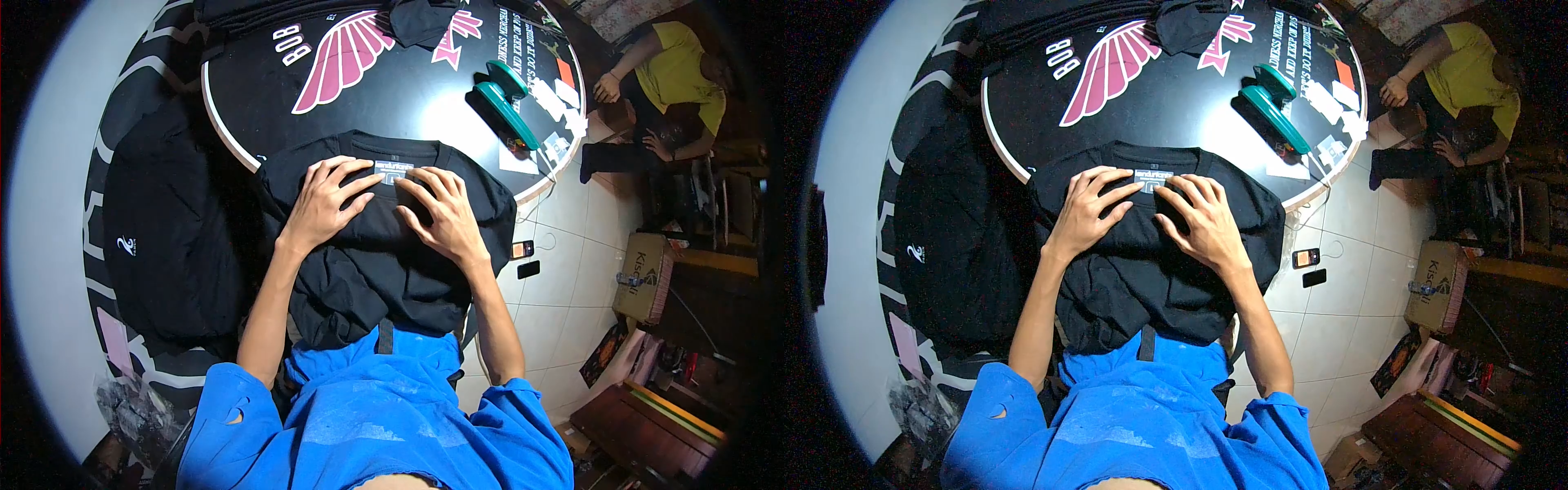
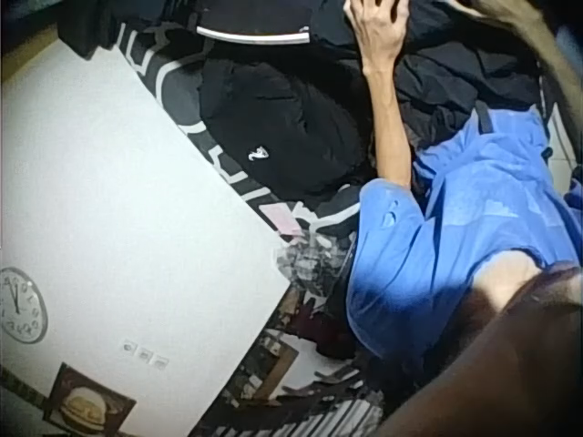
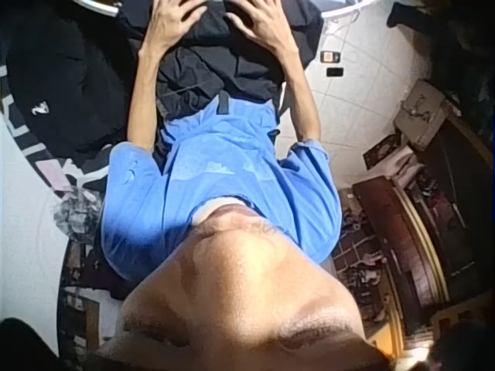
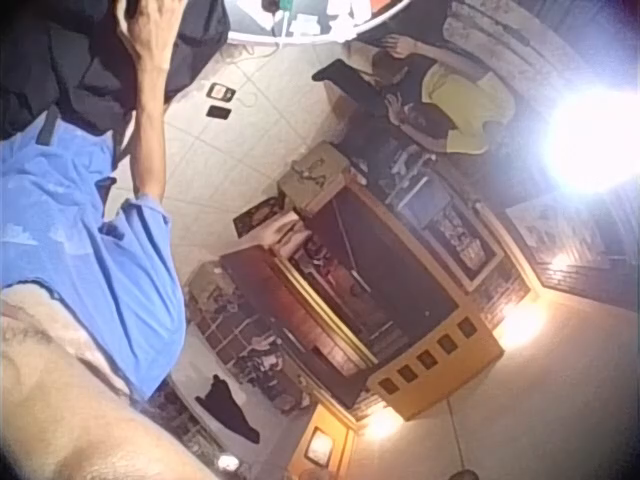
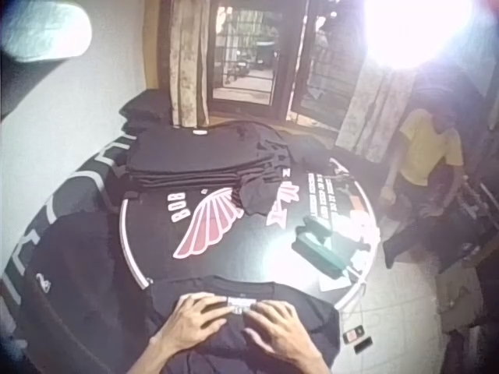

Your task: The person is attaching tags to t-shirts and folding them on a round table.

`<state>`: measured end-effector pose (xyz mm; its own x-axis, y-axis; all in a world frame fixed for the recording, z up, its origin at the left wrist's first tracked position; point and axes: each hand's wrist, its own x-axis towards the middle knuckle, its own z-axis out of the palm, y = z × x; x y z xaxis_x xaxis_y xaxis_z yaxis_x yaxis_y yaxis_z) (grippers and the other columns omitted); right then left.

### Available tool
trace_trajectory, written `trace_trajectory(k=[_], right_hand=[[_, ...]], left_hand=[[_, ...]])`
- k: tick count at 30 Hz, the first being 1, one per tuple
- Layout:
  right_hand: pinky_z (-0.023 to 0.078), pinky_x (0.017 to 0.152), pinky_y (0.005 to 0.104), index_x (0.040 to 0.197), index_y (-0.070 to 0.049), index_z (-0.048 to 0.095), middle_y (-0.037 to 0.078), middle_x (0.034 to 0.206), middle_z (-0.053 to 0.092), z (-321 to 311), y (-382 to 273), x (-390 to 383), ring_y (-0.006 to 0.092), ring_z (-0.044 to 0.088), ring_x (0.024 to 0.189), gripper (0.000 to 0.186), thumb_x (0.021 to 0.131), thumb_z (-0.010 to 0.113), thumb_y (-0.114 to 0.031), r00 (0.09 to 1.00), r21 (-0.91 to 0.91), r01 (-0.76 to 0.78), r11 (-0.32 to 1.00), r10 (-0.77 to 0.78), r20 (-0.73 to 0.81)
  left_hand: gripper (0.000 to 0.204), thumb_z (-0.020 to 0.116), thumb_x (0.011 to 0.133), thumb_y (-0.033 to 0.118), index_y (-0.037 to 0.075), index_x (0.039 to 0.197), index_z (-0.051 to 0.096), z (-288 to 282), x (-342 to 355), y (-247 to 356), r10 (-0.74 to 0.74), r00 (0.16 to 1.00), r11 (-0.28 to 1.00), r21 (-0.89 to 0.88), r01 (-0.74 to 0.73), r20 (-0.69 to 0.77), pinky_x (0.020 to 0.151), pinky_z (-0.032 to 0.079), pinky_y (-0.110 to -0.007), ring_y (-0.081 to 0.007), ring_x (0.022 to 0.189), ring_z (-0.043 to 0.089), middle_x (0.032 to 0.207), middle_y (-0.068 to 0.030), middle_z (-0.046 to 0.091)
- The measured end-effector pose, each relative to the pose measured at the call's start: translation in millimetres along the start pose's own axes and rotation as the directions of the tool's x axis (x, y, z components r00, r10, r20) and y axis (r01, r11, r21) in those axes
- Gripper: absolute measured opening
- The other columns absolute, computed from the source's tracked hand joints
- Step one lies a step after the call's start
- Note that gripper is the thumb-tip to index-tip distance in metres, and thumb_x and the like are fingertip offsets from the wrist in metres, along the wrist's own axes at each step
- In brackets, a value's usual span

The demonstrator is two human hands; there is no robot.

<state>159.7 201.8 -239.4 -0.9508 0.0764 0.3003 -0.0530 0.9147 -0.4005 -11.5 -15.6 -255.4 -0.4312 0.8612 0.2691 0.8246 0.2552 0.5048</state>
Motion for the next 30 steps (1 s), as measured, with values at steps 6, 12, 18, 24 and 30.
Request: trace_trajectory(k=[6,12,18,24,30], right_hand=[[0.041,0.123,0.0507,0.142,-0.011,0.072,0.013,0.146,0.066,0.1,-1.0,0.6,0.0331,0.057,0.140,0.048,0.100,0.078,-0.032,1.000,-0.003,0.001,1.000,-0.001,-0.003],[0.041,0.122,0.0504,0.142,-0.011,0.072,0.012,0.146,0.066,1.5,-0.6,0.6,0.0328,0.057,0.140,0.047,0.100,0.078,-0.033,1.000,-0.017,-0.004,1.000,0.004,0.009],[0.041,0.122,0.0507,0.142,-0.012,0.072,0.012,0.146,0.066,0.4,-1.7,0.2,0.0327,0.057,0.140,0.047,0.100,0.078,-0.032,1.000,-0.011,-0.005,1.000,0.005,-0.003],[0.041,0.122,0.0508,0.142,-0.012,0.072,0.012,0.147,0.065,1.1,-0.8,-0.1,0.0325,0.057,0.140,0.047,0.100,0.078,-0.032,1.000,-0.007,-0.008,1.000,0.008,-0.007],[0.041,0.123,0.0507,0.143,-0.012,0.072,0.011,0.147,0.065,1.9,-1.0,-0.3,0.0323,0.057,0.141,0.048,0.100,0.078,-0.033,1.000,-0.003,-0.009,1.000,0.009,-0.008]], left_hand=[[0.038,0.071,0.107,0.032,0.023,0.144,0.077,0.7,-0.6,-1.5,0.002,1.000,1.000,0.001,-0.002,0.003,0.123,0.039,-0.046,-0.0250,0.143,0.054,0.151,-0.0012,0.066],[0.038,0.071,0.107,0.031,0.023,0.144,0.077,2.1,-0.4,-2.3,-0.004,1.000,1.000,-0.011,0.004,0.005,0.123,0.039,-0.047,-0.0249,0.143,0.054,0.151,-0.0013,0.066],[0.038,0.071,0.107,0.031,0.024,0.144,0.078,1.2,0.2,-2.1,-0.004,1.000,1.000,-0.014,0.004,0.005,0.123,0.039,-0.047,-0.0248,0.143,0.055,0.151,-0.0013,0.066],[0.037,0.073,0.106,0.029,0.024,0.142,0.078,1.3,0.5,-1.5,-0.004,1.000,1.000,-0.024,0.004,-0.004,0.122,0.039,-0.047,-0.0245,0.142,0.055,0.150,-0.0007,0.067],[0.037,0.073,0.105,0.028,0.022,0.142,0.079,-0.1,1.3,0.3,0.000,1.000,1.000,-0.025,-0.001,-0.019,0.121,0.039,-0.046,-0.0242,0.141,0.056,0.149,-0.0009,0.068]])
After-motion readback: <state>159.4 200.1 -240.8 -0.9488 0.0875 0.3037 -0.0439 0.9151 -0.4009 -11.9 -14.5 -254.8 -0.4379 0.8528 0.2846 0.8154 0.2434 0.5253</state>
